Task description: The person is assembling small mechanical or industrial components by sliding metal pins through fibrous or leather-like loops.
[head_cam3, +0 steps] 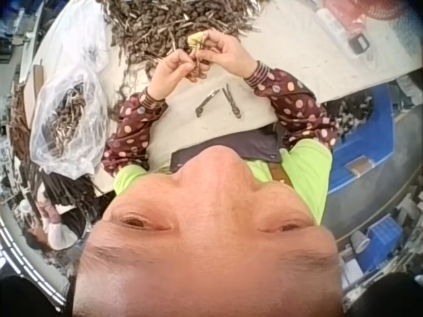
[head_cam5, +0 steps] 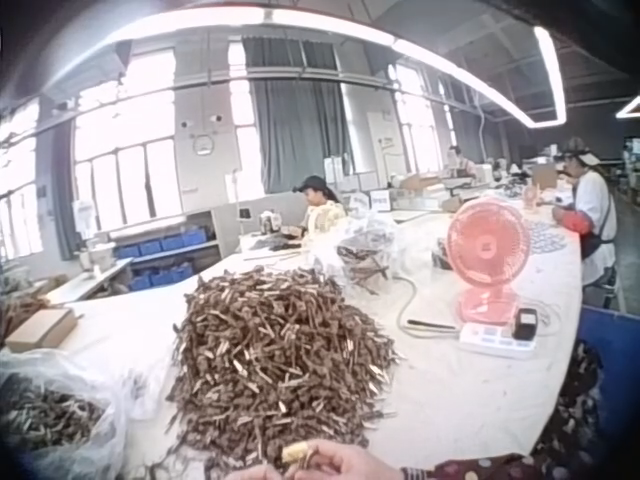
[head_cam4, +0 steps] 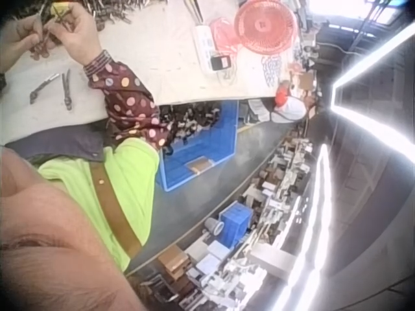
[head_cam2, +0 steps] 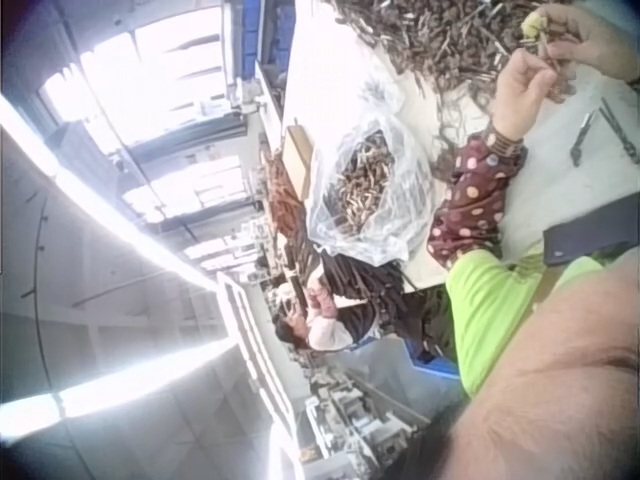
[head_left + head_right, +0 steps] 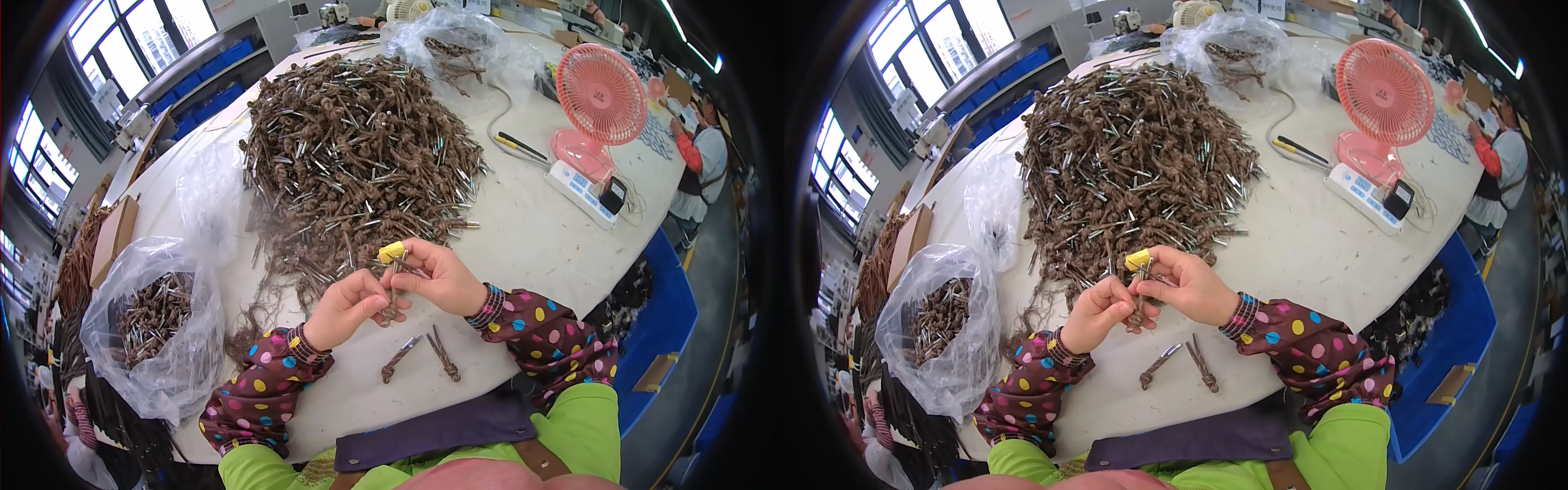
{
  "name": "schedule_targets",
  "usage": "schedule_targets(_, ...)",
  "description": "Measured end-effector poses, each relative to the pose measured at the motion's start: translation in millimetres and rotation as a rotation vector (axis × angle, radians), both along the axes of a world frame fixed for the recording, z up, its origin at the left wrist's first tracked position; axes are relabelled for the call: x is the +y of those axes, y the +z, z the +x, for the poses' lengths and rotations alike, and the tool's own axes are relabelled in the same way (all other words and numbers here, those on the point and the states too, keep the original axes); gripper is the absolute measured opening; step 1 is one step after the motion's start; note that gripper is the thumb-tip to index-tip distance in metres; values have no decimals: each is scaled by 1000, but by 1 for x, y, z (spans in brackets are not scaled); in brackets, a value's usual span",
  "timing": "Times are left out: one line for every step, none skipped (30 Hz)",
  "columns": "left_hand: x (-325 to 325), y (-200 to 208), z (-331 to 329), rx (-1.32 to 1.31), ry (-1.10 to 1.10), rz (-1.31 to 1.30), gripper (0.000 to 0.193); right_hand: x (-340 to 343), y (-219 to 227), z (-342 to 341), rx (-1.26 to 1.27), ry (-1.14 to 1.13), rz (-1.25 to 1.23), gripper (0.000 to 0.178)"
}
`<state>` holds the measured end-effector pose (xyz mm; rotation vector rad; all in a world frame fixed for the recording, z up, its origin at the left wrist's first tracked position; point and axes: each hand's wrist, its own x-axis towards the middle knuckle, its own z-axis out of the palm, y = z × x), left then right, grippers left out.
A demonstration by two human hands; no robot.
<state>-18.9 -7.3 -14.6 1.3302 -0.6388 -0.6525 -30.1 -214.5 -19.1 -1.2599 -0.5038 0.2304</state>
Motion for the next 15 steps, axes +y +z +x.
schedule_targets(-1, 2, -1, 44, 12, -15, 9, 0, -1, 1, -45, -11, 0, 32)
schedule_targets(-2, 3, -1, 89, 24, -30, 10, 2, -2, 0, -41, -10, 2, 32)
schedule_targets(-2, 1, 1, 93, 25, -29, 10, 3, -3, -1, -46, -39, -8, 34)
schedule_targets(-1, -5, 3, 85, 0, -53, 12, 4, -2, -3, -50, -67, -18, 35)
schedule_targets(0, -8, 5, 77, -26, -76, 14, 4, 2, -6, -45, -65, -17, 35)
schedule_targets(0, -10, 6, 84, -22, -74, 14, 4, 9, -9, -83, -151, -168, 36)
schedule_targets(-1, -10, 6, 9, 4, -45, 14, 3, 12, -11, -121, -236, -320, 36)
schedule_targets(-2, -11, 6, -66, 30, -16, 13, 4, 10, -10, -113, -232, -319, 36)
schedule_targets(-4, -13, 6, -50, 2, -41, 12, 4, 6, -8, -146, -285, -308, 37)
schedule_targets(-5, -14, 4, -43, 3, -40, 12, 4, 5, -7, -179, -338, -297, 37)
schedule_targets(-5, -14, 2, -61, 10, -19, 10, 2, 5, -9, -191, -340, -363, 35)
schedule_targets(-6, -14, 2, -82, 17, 1, 8, 2, 6, -10, -186, -339, -363, 35)
schedule_targets(-6, -15, 2, -75, 17, 2, 8, 3, 5, -11, -186, -324, -364, 35)
schedule_targets(-5, -16, 1, -55, 32, -11, 7, 4, 4, -12, -183, -308, -365, 35)
schedule_targets(-4, -18, 0, -32, 50, -23, 7, 5, 4, -12, -172, -301, -365, 35)
